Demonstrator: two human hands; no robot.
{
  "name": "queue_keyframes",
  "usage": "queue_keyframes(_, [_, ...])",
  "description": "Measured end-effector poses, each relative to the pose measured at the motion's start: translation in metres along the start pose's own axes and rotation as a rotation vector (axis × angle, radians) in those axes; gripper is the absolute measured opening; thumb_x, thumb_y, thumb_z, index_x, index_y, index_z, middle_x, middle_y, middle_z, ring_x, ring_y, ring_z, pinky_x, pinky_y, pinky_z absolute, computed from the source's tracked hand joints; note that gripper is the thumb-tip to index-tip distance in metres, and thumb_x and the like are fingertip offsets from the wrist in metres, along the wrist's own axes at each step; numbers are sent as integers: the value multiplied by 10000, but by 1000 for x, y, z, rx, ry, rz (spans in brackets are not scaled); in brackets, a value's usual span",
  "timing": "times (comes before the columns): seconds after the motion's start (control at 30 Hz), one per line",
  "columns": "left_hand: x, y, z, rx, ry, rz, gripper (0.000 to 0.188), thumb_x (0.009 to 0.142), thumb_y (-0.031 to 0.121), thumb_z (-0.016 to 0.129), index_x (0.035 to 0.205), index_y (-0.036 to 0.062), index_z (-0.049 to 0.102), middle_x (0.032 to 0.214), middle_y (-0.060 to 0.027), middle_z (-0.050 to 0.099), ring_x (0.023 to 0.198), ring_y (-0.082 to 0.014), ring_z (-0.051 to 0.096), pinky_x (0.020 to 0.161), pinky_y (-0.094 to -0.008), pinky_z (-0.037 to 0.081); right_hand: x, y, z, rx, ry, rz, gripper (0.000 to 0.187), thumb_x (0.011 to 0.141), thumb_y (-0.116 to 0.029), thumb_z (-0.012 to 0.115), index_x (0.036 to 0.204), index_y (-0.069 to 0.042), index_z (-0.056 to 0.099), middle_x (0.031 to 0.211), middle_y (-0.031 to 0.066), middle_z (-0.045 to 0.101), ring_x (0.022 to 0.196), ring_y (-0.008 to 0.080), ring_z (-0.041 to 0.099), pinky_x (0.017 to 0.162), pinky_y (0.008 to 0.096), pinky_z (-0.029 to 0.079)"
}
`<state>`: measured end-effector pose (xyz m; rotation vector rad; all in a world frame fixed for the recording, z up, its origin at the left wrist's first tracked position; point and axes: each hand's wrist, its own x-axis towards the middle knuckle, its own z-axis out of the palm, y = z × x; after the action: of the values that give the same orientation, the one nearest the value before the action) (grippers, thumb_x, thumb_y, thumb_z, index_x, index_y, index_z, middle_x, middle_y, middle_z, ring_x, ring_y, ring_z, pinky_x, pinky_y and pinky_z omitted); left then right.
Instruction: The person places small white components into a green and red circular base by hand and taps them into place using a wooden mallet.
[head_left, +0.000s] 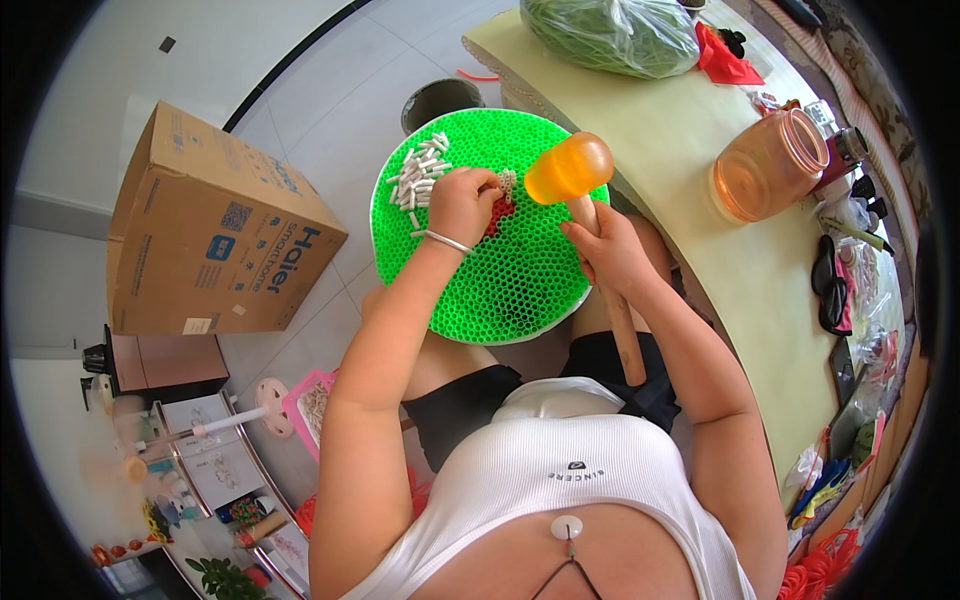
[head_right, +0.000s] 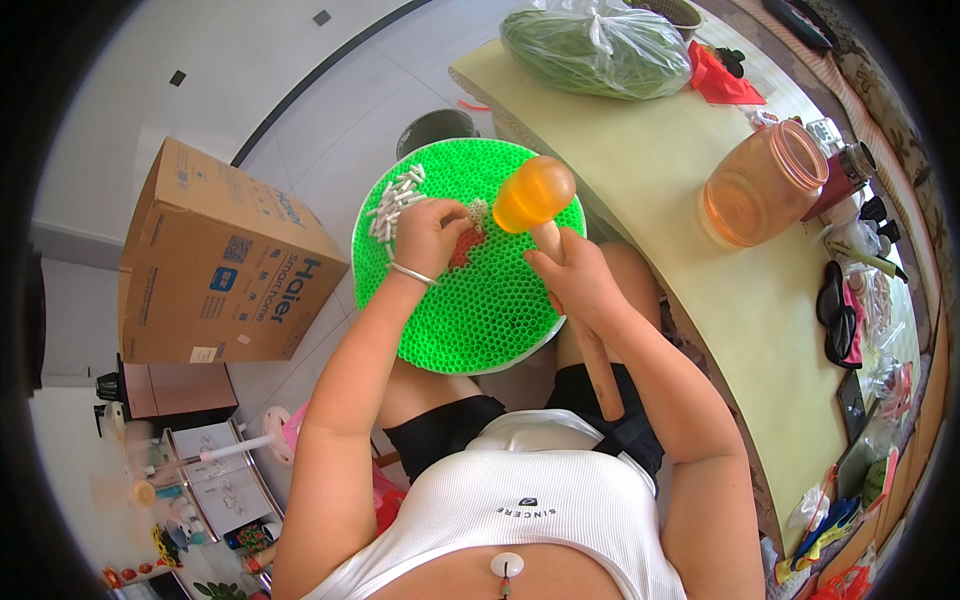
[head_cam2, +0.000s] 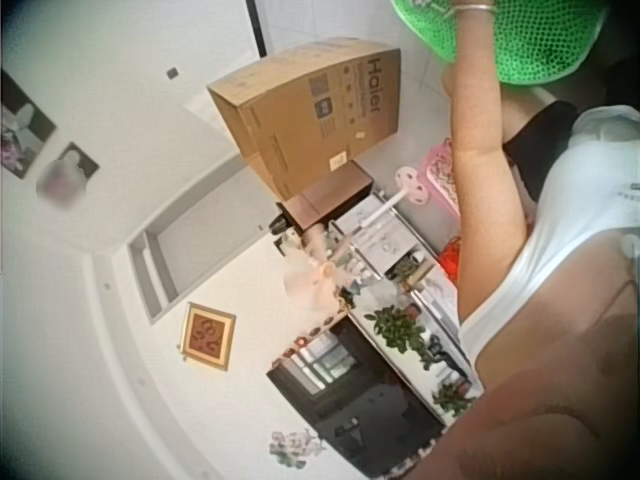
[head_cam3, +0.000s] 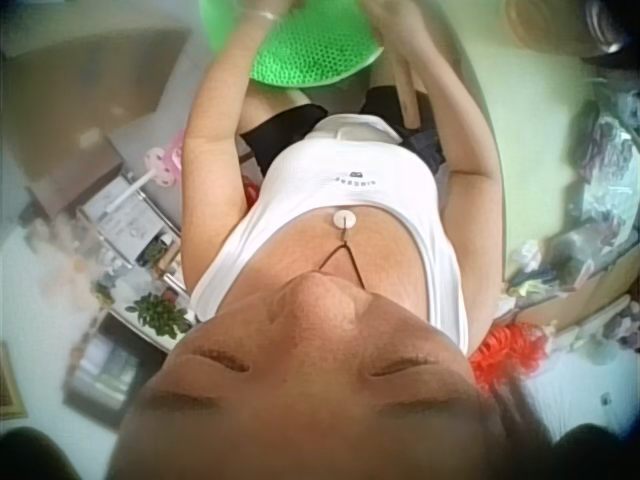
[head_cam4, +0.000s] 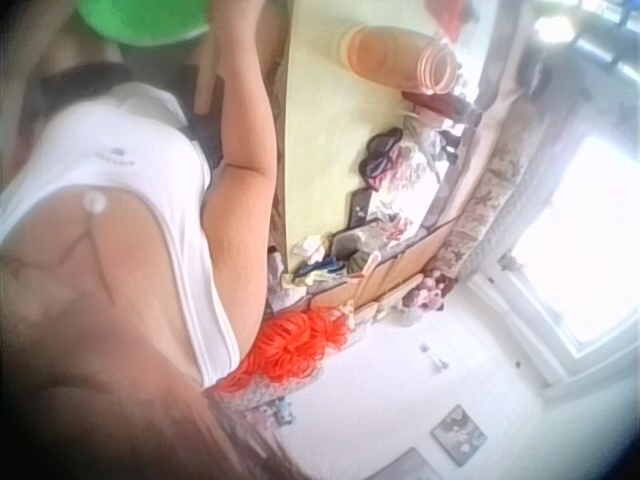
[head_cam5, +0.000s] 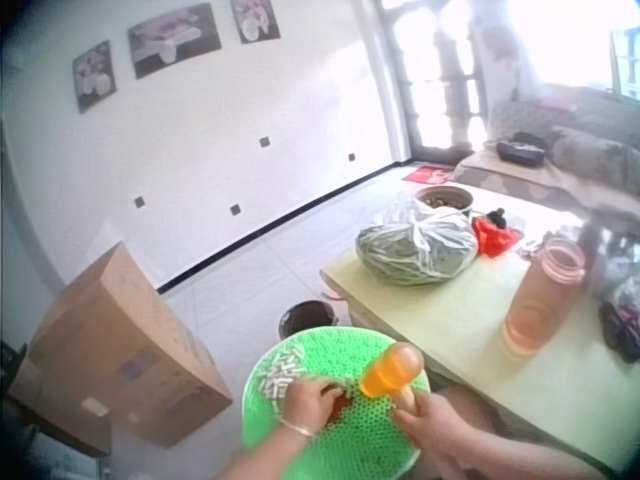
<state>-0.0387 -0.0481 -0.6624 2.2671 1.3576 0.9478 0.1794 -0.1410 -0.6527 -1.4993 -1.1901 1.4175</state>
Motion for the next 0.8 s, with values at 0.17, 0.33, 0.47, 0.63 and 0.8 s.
queue_keyframes(0.17, [-2, -7, 3, -126, 6, -85, 105, 692, 49, 753, 777, 23, 699, 751, -149, 673, 728, -312, 649, 679, -393, 523, 0, 1, 1, 13, -1, 0, 275, 931, -230, 646, 924, 3, 501, 627, 24, 524, 449, 106, 515, 394, 283, 413])
queue_keyframes(0.33, [0, -2, 3, 11, -24, 50, 62, 718, 51, 717, 730, 21, 665, 721, -147, 639, 724, -333, 628, 672, -426, 512, -1, 0, 1, 17, -2, 7, 264, 933, -221, 642, 938, 3, 502, 626, 20, 522, 448, 105, 513, 399, 282, 410])
queue_keyframes(0.47, [5, -8, 6, 191, -45, 185, 78, 745, 60, 681, 704, 25, 624, 687, -152, 585, 713, -353, 598, 666, -461, 496, -1, -3, 4, 12, -6, 9, 270, 934, -229, 640, 927, 3, 501, 627, 25, 527, 450, 108, 516, 404, 286, 412])
queue_keyframes(0.63, [1, -6, -1, 23, -75, -36, 109, 749, 98, 712, 842, 42, 717, 797, -150, 674, 746, -301, 660, 677, -382, 529, -2, -12, 2, -188, -4, -22, 319, 915, -261, 664, 914, 9, 494, 642, 74, 554, 470, 141, 536, 427, 311, 430])
queue_keyframes(0.8, [4, -41, -46, 190, 149, 42, 144, 746, 115, 726, 881, 66, 736, 801, -121, 669, 749, -283, 655, 685, -376, 532, -17, -72, 13, -310, -3, -226, 354, 898, -287, 678, 942, 11, 491, 715, 168, 587, 616, 263, 605, 579, 392, 488])
